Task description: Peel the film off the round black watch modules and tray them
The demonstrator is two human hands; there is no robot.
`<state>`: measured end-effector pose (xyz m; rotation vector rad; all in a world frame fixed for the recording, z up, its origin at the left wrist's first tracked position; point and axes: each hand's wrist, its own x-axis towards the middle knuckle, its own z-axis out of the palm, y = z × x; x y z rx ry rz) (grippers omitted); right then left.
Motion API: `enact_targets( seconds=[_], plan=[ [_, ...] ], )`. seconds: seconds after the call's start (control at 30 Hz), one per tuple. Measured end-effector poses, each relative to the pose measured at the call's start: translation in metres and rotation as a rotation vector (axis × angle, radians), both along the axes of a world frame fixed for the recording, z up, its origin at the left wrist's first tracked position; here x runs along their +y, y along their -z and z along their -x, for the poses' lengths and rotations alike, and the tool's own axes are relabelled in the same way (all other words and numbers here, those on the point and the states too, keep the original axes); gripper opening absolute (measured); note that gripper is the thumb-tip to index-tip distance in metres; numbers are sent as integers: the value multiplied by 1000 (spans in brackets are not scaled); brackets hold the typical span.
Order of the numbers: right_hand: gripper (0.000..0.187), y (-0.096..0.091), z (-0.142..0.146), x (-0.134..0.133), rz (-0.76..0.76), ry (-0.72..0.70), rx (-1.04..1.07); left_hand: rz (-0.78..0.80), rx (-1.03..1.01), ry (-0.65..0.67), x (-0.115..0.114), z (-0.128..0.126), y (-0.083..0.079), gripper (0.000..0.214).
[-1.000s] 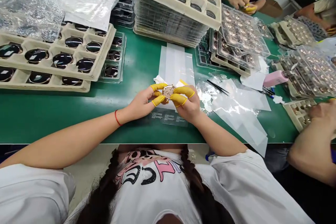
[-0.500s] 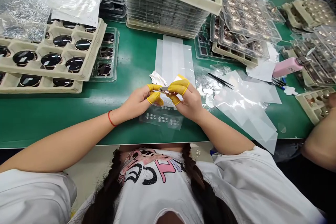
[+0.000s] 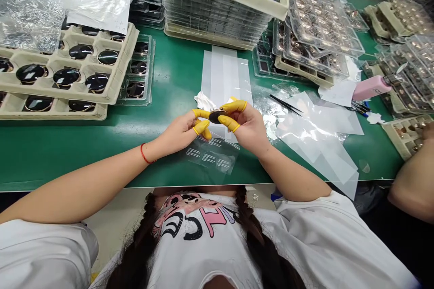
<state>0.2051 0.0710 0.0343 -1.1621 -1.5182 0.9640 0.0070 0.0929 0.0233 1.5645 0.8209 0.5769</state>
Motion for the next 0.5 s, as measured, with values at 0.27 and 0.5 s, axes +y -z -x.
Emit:
enact_targets(
  seconds=[0.27,0.5],
  plan=[
    [44,-2,15,2,496,-12,339,-154,-103,-37,-3,-8,21,76],
    [32,7,16,0,325,-72,103,-18,-152,-39,-5,-9,18,81]
  ],
)
